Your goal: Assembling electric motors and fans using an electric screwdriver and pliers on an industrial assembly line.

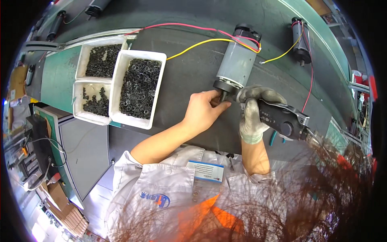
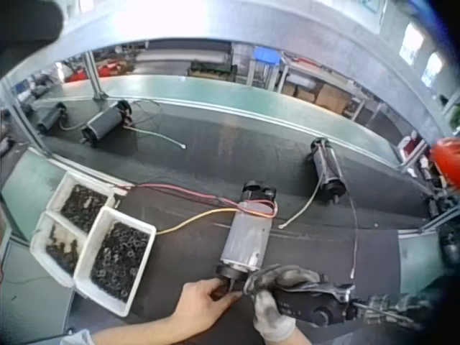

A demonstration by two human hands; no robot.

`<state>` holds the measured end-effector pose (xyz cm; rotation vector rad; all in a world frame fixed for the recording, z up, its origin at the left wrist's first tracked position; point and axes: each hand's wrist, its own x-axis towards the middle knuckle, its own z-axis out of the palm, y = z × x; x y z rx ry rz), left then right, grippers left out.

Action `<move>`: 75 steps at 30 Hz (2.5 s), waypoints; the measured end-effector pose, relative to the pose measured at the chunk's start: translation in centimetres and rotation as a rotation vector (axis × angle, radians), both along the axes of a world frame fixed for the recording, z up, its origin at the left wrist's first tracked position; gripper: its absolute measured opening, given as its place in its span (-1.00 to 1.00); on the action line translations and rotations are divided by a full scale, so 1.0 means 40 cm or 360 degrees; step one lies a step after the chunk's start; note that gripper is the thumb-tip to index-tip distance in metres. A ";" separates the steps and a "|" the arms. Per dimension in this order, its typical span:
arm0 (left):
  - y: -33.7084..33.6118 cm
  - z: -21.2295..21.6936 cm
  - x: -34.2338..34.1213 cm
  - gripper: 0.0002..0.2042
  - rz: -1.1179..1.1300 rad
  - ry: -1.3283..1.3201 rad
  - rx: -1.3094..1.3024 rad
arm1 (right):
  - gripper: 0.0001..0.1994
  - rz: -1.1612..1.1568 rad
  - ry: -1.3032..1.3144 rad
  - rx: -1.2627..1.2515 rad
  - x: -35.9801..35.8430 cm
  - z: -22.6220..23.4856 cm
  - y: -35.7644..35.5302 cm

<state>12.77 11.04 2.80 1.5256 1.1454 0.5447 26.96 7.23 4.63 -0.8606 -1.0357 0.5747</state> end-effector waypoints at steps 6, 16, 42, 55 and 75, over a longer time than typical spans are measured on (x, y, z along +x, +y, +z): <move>-0.014 -0.045 0.014 -0.73 0.0142 -0.0144 -0.0056 | -0.59 -0.0022 0.0091 -0.0090 -0.011 0.022 -0.006; -0.001 -0.060 -0.039 -0.73 0.0076 -0.0849 -0.0837 | -0.66 -0.0439 0.0318 -0.0621 0.127 -0.033 -0.078; 0.221 -0.022 -0.805 -0.88 0.0610 0.1242 0.0495 | -0.51 -0.0437 0.0303 -0.0676 0.100 -0.011 -0.076; 0.034 0.132 -0.417 -0.90 0.1199 -0.0041 0.0469 | -0.61 -0.0332 0.0744 -0.0269 0.066 0.026 -0.155; -0.133 0.005 -0.086 -0.88 0.0016 -0.1764 -0.0843 | -0.64 0.0487 0.0952 0.0233 0.045 0.152 -0.157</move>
